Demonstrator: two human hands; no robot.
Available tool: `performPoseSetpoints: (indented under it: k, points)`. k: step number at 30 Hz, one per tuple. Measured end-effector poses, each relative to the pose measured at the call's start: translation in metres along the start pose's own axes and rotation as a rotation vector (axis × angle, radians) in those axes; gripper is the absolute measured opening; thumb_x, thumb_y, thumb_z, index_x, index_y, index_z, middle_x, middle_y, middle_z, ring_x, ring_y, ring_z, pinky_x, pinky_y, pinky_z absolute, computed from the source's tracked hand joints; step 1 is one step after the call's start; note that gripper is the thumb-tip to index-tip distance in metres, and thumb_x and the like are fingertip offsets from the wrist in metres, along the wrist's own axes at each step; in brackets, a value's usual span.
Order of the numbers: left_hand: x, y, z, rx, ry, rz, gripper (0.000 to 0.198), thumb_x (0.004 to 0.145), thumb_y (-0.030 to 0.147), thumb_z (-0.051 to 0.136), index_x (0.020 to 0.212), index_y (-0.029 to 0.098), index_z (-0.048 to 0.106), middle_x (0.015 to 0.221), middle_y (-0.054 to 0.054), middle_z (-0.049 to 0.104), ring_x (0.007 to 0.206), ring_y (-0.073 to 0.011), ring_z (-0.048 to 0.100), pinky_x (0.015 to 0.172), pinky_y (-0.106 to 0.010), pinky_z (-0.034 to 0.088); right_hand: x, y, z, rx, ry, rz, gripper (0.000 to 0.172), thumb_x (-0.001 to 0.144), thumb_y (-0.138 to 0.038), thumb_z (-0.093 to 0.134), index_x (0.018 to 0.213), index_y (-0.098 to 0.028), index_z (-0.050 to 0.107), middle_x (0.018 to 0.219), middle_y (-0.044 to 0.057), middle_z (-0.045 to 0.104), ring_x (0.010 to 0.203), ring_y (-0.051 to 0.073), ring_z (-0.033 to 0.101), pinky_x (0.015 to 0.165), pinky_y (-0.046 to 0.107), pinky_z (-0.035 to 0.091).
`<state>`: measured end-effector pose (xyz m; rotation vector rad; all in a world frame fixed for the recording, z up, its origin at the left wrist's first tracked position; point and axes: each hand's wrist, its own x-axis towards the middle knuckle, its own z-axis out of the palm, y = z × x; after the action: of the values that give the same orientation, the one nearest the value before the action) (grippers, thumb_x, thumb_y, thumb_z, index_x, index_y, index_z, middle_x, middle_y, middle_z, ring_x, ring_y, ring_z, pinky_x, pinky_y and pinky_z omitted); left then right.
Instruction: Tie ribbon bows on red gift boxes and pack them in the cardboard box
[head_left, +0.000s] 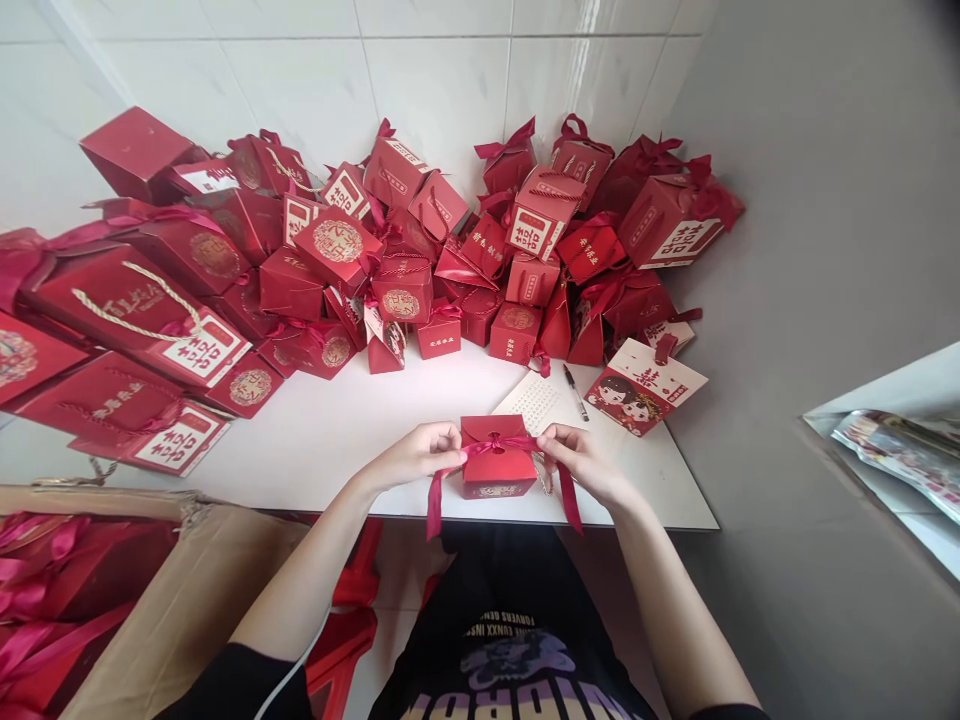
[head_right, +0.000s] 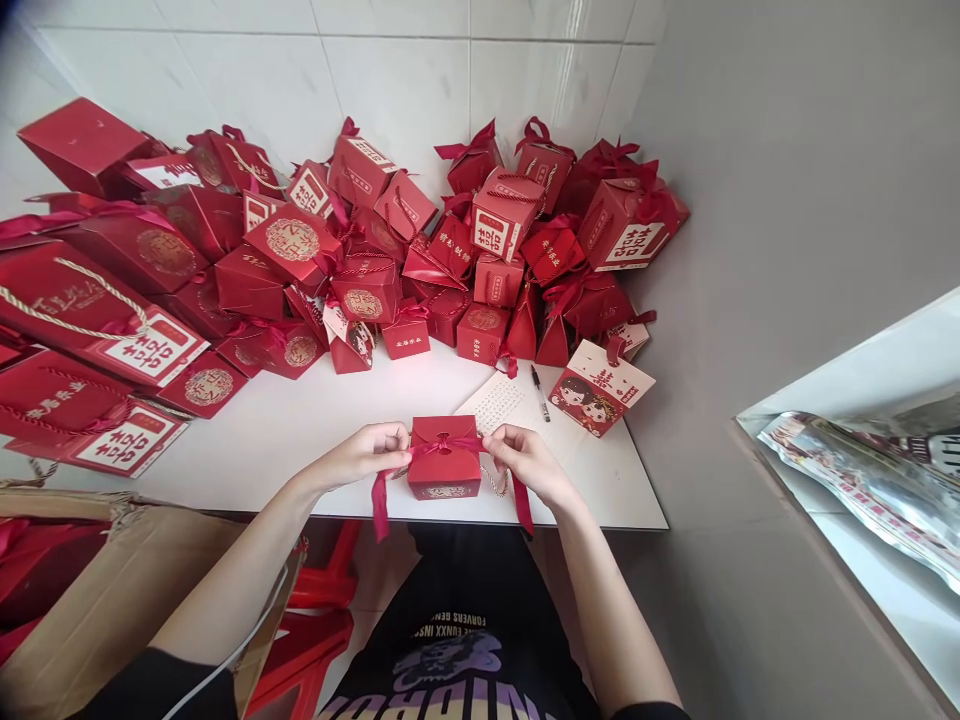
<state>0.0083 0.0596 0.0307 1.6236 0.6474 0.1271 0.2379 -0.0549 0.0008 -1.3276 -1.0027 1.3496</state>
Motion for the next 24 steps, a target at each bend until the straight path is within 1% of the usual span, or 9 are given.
performPoseSetpoints:
  k: [3,6,9,12,15,17,21,24]
  points:
    - [0.002,-0.001,-0.002,-0.004,-0.062,-0.017,0.036,0.079,0.049,0.053,0.066,0.018,0.04,0.054,0.005,0.037,0.051,-0.008,0.033,0.051,-0.024,0.027,-0.001,-0.001,0.0,-0.026,0.017,0.028,0.042,0.079,-0.057,0.054,0.062,-0.02,0.044,0.051,-0.005,0.054,0.042,0.013,0.055,0.054,0.029,0.047]
    - [0.003,-0.003,-0.004,0.007,-0.102,-0.025,0.042,0.08,0.054,0.049,0.061,0.017,0.042,0.056,0.005,0.031,0.052,-0.0082,0.03,0.052,-0.025,0.026,0.0,-0.001,0.0,-0.032,0.013,0.039,0.043,0.072,-0.059,0.061,0.064,-0.02,0.044,0.052,-0.005,0.054,0.041,0.013,0.055,0.05,0.028,0.046]
    - [0.004,-0.008,-0.005,-0.01,-0.129,-0.011,0.04,0.079,0.052,0.052,0.063,0.017,0.042,0.06,0.004,0.034,0.054,-0.0085,0.031,0.054,-0.025,0.028,0.001,0.002,-0.002,-0.07,0.017,0.014,0.044,0.069,-0.061,0.062,0.067,-0.02,0.046,0.052,-0.005,0.054,0.042,0.013,0.054,0.049,0.028,0.044]
    - [0.005,-0.017,-0.007,0.008,-0.097,0.022,0.039,0.079,0.051,0.051,0.062,0.017,0.044,0.061,0.003,0.038,0.057,-0.0097,0.035,0.058,-0.026,0.032,0.002,0.005,-0.005,-0.156,0.053,-0.024,0.044,0.071,-0.061,0.061,0.066,-0.02,0.047,0.05,-0.005,0.052,0.044,0.012,0.051,0.051,0.027,0.041]
    - [0.006,-0.026,-0.009,0.048,-0.059,0.028,0.04,0.078,0.051,0.051,0.058,0.016,0.046,0.061,0.002,0.043,0.06,-0.0114,0.041,0.062,-0.027,0.036,0.003,0.007,-0.009,-0.224,0.088,-0.064,0.044,0.068,-0.06,0.064,0.062,-0.019,0.049,0.048,-0.005,0.049,0.045,0.011,0.046,0.048,0.024,0.035]
    - [0.006,-0.027,-0.009,0.069,-0.044,0.021,0.04,0.078,0.05,0.051,0.056,0.016,0.046,0.059,0.001,0.045,0.06,-0.0122,0.043,0.064,-0.027,0.038,0.002,0.006,-0.012,-0.248,0.057,-0.06,0.043,0.069,-0.059,0.064,0.062,-0.018,0.051,0.048,-0.005,0.049,0.045,0.011,0.046,0.048,0.024,0.034]
    - [0.0,-0.016,-0.008,0.056,-0.019,-0.021,0.035,0.079,0.044,0.051,0.059,0.015,0.052,0.061,0.0,0.049,0.059,-0.0119,0.045,0.063,-0.027,0.039,-0.001,-0.007,-0.014,-0.306,-0.102,0.007,0.044,0.073,-0.059,0.059,0.059,-0.018,0.052,0.05,-0.002,0.053,0.048,0.013,0.05,0.05,0.025,0.037]
    - [-0.005,-0.002,-0.007,0.037,0.001,-0.05,0.034,0.082,0.044,0.048,0.066,0.015,0.056,0.063,-0.001,0.05,0.059,-0.0122,0.047,0.059,-0.026,0.04,-0.003,-0.023,-0.008,-0.252,-0.165,-0.041,0.039,0.075,-0.055,0.059,0.064,-0.018,0.055,0.057,-0.001,0.054,0.056,0.014,0.055,0.058,0.027,0.041]
